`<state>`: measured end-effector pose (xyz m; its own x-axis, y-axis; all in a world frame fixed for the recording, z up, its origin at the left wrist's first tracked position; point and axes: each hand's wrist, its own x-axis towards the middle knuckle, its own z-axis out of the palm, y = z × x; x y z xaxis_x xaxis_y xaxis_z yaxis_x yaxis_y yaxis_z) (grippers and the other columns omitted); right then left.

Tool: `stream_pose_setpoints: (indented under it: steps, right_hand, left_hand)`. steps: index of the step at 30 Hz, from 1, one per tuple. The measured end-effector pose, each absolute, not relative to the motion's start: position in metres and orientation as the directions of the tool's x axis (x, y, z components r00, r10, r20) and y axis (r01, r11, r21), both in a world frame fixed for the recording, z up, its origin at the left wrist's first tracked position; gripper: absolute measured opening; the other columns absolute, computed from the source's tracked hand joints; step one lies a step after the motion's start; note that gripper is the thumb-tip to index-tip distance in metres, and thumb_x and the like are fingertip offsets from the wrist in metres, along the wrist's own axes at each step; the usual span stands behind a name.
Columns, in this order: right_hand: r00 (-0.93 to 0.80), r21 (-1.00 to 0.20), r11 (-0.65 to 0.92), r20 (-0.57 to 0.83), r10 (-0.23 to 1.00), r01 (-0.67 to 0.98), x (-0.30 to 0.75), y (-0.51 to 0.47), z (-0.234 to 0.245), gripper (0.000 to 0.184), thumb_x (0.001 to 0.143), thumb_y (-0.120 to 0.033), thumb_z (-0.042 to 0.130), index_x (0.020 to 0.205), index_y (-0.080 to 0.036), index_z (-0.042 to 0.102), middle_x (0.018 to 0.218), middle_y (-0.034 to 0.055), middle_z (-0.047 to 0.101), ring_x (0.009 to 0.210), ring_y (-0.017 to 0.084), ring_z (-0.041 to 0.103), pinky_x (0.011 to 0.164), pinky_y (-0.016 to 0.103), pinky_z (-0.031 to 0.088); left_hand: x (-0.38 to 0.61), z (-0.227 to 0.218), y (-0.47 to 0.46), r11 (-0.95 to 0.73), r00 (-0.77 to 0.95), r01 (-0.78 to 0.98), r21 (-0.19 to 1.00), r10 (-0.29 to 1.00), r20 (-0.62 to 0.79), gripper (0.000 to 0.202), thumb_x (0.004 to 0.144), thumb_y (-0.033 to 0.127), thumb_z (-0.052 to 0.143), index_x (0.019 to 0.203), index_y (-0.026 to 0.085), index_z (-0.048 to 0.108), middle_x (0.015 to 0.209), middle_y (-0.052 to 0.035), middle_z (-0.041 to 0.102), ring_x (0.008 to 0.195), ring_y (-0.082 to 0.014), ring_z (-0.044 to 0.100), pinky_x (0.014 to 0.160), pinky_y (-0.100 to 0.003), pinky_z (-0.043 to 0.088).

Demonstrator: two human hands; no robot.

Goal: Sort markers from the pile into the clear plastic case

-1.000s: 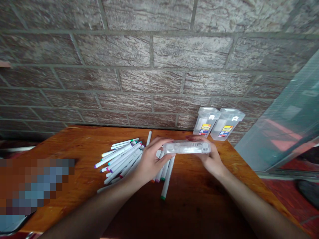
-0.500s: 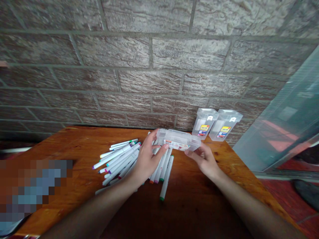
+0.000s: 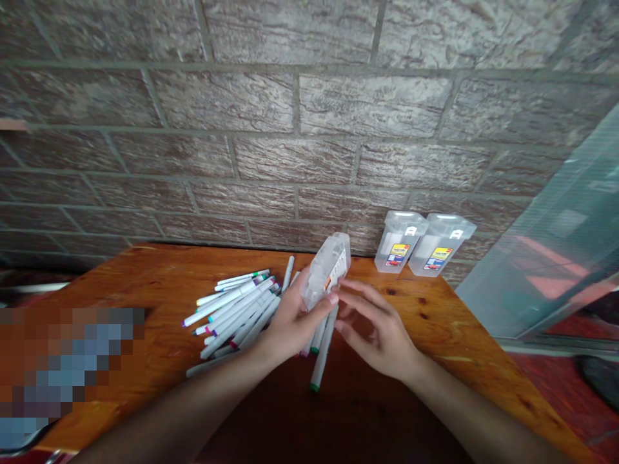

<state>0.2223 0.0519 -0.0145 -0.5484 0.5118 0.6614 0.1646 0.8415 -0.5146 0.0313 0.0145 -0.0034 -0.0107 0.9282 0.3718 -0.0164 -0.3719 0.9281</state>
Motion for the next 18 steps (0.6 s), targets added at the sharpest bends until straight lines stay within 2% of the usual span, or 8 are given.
stream_pose_setpoints:
  steps: [3,5,8,10,13,15,18]
  right_hand:
    - [-0.416,-0.558,0.809,0.701,0.579,0.186,0.230,0.056,-0.009,0.033,0.096,-0.022,0.064,0.128,-0.029,0.068,0.116,0.0085,0.068,0.079,0.019,0.067,0.072,0.036,0.059]
    - [-0.252,-0.615,0.763,0.720,0.646,0.199,0.236,0.063,-0.006,0.023,0.098,-0.026,0.063,0.120,-0.028,0.068,0.103,0.0062,0.067,0.080,0.020,0.064,0.070,0.034,0.055]
    - [-0.030,-0.721,0.687,0.688,0.725,0.091,0.242,0.073,-0.004,0.021,0.099,-0.035,0.062,0.118,-0.028,0.065,0.105,0.0054,0.065,0.091,0.022,0.063,0.079,0.036,0.053]
    - [-0.037,-0.780,0.626,0.626,0.779,-0.011,0.243,0.078,-0.005,0.029,0.099,-0.042,0.060,0.124,-0.030,0.064,0.113,0.0060,0.066,0.102,0.024,0.064,0.089,0.039,0.053]
    - [-0.181,-0.851,0.519,0.525,0.832,-0.082,0.240,0.077,-0.009,0.039,0.099,-0.049,0.057,0.133,-0.030,0.063,0.129,0.0072,0.067,0.119,0.029,0.062,0.100,0.043,0.050]
    - [-0.243,-0.879,0.465,0.477,0.845,-0.108,0.235,0.072,-0.013,0.039,0.100,-0.049,0.056,0.133,-0.030,0.062,0.131,0.0067,0.067,0.118,0.029,0.064,0.099,0.043,0.051]
    - [-0.266,-0.900,0.411,0.435,0.860,-0.144,0.228,0.064,-0.020,0.032,0.102,-0.048,0.053,0.127,-0.030,0.061,0.122,0.0056,0.071,0.105,0.026,0.069,0.089,0.039,0.056]
  left_hand:
    - [0.029,-0.002,0.017,-0.343,-0.049,-0.052,0.938,0.939,0.340,0.039,0.089,0.040,0.073,0.122,0.021,0.064,0.117,-0.0059,0.073,0.112,-0.0255,0.067,0.102,-0.038,0.051]
    - [0.030,-0.003,0.016,-0.294,-0.042,-0.094,0.951,0.956,0.291,0.040,0.087,0.040,0.075,0.120,0.022,0.063,0.114,-0.0053,0.073,0.109,-0.0252,0.068,0.099,-0.037,0.052]
    - [0.032,-0.004,0.014,-0.240,-0.007,-0.183,0.953,0.970,0.243,0.041,0.083,0.040,0.078,0.117,0.022,0.062,0.112,-0.0055,0.074,0.108,-0.0253,0.068,0.099,-0.037,0.052]
    - [0.032,-0.005,0.013,-0.224,0.007,-0.255,0.941,0.972,0.233,0.041,0.081,0.037,0.080,0.114,0.021,0.063,0.110,-0.0055,0.074,0.108,-0.0258,0.068,0.099,-0.038,0.051]
    - [0.030,-0.006,0.012,-0.201,0.028,-0.310,0.929,0.975,0.220,0.036,0.079,0.033,0.079,0.109,0.021,0.063,0.104,-0.0045,0.073,0.102,-0.0253,0.068,0.096,-0.038,0.051]
    - [0.029,-0.007,0.012,-0.208,0.014,-0.302,0.930,0.975,0.223,0.034,0.079,0.032,0.078,0.107,0.022,0.062,0.100,-0.0030,0.071,0.096,-0.0236,0.067,0.090,-0.036,0.052]
    - [0.029,-0.009,0.012,-0.251,-0.067,-0.284,0.925,0.968,0.242,0.030,0.083,0.038,0.074,0.105,0.023,0.060,0.093,-0.0008,0.068,0.087,-0.0202,0.065,0.079,-0.031,0.050]
